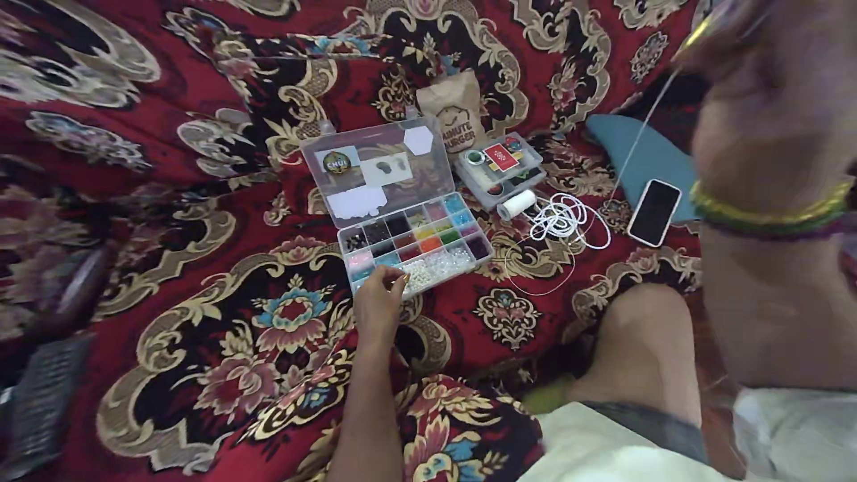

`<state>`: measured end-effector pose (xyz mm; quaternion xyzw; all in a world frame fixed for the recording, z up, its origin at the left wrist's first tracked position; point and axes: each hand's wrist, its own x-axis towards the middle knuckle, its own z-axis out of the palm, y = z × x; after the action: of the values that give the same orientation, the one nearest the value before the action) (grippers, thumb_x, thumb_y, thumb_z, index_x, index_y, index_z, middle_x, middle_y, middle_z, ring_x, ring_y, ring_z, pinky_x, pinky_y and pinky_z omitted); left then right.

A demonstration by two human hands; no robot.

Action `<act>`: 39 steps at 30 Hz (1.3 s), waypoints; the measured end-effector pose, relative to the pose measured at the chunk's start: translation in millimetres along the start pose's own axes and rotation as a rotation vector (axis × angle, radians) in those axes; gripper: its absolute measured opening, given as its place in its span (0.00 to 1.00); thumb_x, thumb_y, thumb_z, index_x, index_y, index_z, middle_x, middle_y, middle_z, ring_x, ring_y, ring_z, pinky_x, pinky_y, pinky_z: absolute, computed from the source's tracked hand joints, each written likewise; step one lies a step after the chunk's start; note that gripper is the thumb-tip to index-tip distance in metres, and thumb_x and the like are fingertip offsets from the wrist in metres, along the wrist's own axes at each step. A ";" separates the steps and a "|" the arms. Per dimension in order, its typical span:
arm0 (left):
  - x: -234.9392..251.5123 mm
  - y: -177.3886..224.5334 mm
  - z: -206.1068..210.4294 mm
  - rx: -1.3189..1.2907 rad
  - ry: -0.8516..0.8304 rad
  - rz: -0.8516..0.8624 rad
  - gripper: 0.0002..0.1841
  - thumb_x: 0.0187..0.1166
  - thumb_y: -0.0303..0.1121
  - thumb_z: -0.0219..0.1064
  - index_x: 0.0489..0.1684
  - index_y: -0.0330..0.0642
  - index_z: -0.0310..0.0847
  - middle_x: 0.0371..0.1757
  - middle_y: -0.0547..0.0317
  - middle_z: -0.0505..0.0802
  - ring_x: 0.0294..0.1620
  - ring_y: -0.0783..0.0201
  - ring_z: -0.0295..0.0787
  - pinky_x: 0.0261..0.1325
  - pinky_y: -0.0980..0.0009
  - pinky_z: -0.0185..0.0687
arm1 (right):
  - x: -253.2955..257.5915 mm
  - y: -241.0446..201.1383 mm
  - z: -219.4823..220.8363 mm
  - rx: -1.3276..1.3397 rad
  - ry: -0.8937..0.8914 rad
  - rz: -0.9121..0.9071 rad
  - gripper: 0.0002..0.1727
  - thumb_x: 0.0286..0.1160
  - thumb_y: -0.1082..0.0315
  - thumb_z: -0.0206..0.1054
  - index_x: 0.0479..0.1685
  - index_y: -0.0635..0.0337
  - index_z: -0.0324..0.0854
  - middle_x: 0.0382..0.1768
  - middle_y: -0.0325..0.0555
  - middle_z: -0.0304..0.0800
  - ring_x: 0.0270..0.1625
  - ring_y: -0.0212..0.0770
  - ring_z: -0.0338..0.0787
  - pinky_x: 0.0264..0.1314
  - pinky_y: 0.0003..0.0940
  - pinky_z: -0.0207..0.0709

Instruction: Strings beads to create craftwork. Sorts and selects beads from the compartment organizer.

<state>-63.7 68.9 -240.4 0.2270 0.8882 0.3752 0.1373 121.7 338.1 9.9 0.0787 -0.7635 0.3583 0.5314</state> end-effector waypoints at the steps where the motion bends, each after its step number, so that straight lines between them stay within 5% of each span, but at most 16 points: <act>1: -0.2 -1.2 1.4 -0.061 0.013 0.035 0.10 0.79 0.28 0.70 0.50 0.30 0.87 0.48 0.41 0.94 0.51 0.47 0.92 0.61 0.46 0.82 | -18.3 3.4 7.0 0.010 -0.048 0.117 0.08 0.88 0.66 0.58 0.49 0.50 0.83 0.41 0.26 0.90 0.42 0.26 0.90 0.50 0.28 0.88; 7: -20.0 20.5 22.7 -0.841 -0.262 0.001 0.06 0.80 0.26 0.66 0.47 0.37 0.87 0.39 0.66 0.92 0.37 0.77 0.86 0.45 0.77 0.84 | -145.2 21.8 46.1 0.128 -0.176 0.806 0.10 0.83 0.68 0.60 0.48 0.62 0.86 0.37 0.39 0.91 0.35 0.32 0.90 0.39 0.32 0.88; 11: -36.7 43.8 33.2 -1.137 -0.616 -0.163 0.09 0.88 0.26 0.53 0.46 0.45 0.81 0.37 0.70 0.90 0.36 0.75 0.87 0.46 0.74 0.86 | -198.2 3.3 78.7 0.230 -0.208 0.931 0.10 0.82 0.70 0.60 0.46 0.64 0.86 0.35 0.35 0.93 0.32 0.28 0.91 0.33 0.25 0.87; 14: -36.5 39.1 37.7 -1.260 -0.746 -0.167 0.11 0.87 0.26 0.52 0.41 0.46 0.83 0.38 0.67 0.94 0.37 0.72 0.91 0.48 0.72 0.89 | -226.7 -5.0 100.5 0.318 -0.223 1.049 0.09 0.81 0.71 0.62 0.46 0.64 0.87 0.30 0.35 0.92 0.26 0.26 0.89 0.30 0.23 0.86; 21: -30.3 27.5 37.7 -1.187 -0.793 -0.163 0.12 0.87 0.25 0.53 0.39 0.46 0.83 0.35 0.68 0.93 0.34 0.73 0.91 0.46 0.73 0.89 | -243.8 -7.1 118.6 0.353 -0.184 1.076 0.08 0.78 0.72 0.63 0.43 0.63 0.89 0.25 0.34 0.90 0.20 0.23 0.83 0.23 0.18 0.79; 39: -28.6 29.7 36.3 -1.164 -0.820 -0.220 0.12 0.84 0.19 0.55 0.39 0.44 0.84 0.32 0.68 0.94 0.33 0.74 0.91 0.45 0.74 0.89 | -246.4 -6.4 119.3 0.349 -0.188 1.086 0.07 0.77 0.72 0.62 0.37 0.60 0.86 0.23 0.31 0.88 0.21 0.24 0.84 0.25 0.18 0.80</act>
<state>-15.2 94.6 -241.4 0.1491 0.4389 0.6562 0.5955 138.9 194.0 -222.3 -0.2064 -0.6682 0.6917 0.1805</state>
